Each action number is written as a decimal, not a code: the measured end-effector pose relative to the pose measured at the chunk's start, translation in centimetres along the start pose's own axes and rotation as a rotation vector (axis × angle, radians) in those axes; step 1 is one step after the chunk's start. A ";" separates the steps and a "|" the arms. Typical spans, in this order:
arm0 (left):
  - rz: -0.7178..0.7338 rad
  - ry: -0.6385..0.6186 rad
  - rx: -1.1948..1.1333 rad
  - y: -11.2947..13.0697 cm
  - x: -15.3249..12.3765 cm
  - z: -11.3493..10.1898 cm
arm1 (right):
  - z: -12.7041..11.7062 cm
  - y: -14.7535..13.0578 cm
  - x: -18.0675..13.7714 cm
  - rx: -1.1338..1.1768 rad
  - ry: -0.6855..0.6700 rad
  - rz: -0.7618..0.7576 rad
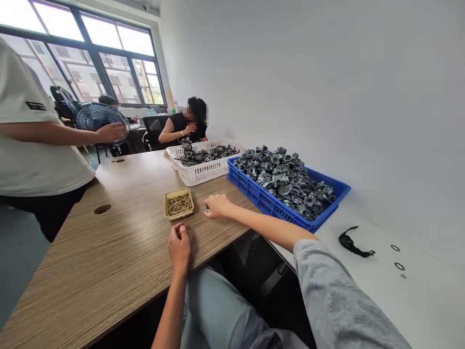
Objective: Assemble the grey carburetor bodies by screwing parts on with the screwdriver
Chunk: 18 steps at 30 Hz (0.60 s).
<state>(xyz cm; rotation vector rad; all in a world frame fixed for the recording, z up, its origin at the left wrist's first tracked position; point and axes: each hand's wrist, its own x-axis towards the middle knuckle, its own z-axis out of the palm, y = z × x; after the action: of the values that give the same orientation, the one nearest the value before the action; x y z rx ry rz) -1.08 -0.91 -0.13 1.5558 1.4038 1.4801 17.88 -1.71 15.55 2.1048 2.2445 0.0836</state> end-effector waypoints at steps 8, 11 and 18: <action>-0.019 -0.085 0.018 0.7 -0.1 -0.2 | -9.0 14.2 -6.4 -0.082 0.117 0.322; -0.028 -0.099 0.034 0.8 -0.2 -0.2 | -11.3 20.2 -11.2 -0.120 0.145 0.511; -0.060 -0.152 0.066 1.2 -0.2 -0.4 | -11.5 33.9 -27.4 -0.019 0.122 1.091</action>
<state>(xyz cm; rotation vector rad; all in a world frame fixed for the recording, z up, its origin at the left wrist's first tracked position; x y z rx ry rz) -1.07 -1.54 0.98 1.6159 1.4098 1.2642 52.34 -26.80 30.05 3.0583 0.8575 0.2730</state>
